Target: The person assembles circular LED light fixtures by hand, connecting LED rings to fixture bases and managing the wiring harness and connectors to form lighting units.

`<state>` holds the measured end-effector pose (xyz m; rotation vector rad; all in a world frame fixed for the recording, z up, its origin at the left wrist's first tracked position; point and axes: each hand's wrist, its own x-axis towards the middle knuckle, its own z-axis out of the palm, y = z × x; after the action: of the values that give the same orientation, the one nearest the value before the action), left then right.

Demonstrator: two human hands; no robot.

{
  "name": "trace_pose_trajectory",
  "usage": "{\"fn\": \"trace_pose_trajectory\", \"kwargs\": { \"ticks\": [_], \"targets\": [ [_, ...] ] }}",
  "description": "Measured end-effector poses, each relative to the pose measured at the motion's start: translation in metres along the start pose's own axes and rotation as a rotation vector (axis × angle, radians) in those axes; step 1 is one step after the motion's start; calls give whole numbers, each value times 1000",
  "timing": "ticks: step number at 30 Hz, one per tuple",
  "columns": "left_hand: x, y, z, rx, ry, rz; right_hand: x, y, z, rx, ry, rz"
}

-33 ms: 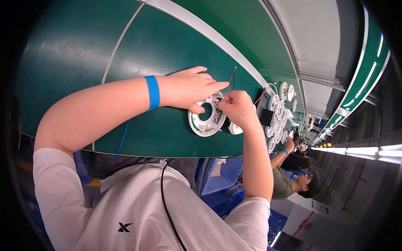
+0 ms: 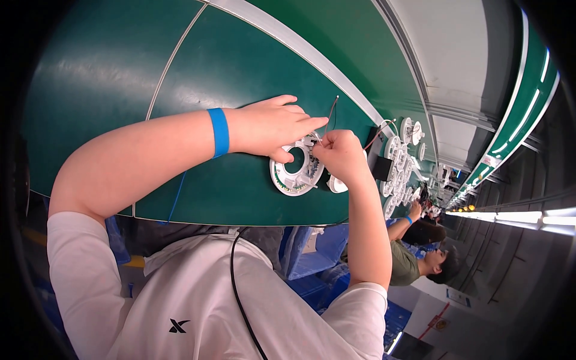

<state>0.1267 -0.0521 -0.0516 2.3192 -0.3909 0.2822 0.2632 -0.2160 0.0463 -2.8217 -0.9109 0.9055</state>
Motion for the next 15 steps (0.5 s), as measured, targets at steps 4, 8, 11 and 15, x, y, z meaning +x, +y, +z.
{"fn": "trace_pose_trajectory", "kwargs": {
  "ticks": [4, 8, 11, 15],
  "targets": [
    [0, 1, -1, -9, 0, -23, -2, -12, 1, -90, 21, -38],
    [0, 1, -2, -32, -3, -25, -4, -16, 2, -100, 27, -83],
    [1, 0, -2, -38, 2, -22, -2, -12, 1, -68, -2, -60],
    [1, -2, 0, 13, -10, -12, 7, -6, -1, -81, -40, -15]
  ]
}}
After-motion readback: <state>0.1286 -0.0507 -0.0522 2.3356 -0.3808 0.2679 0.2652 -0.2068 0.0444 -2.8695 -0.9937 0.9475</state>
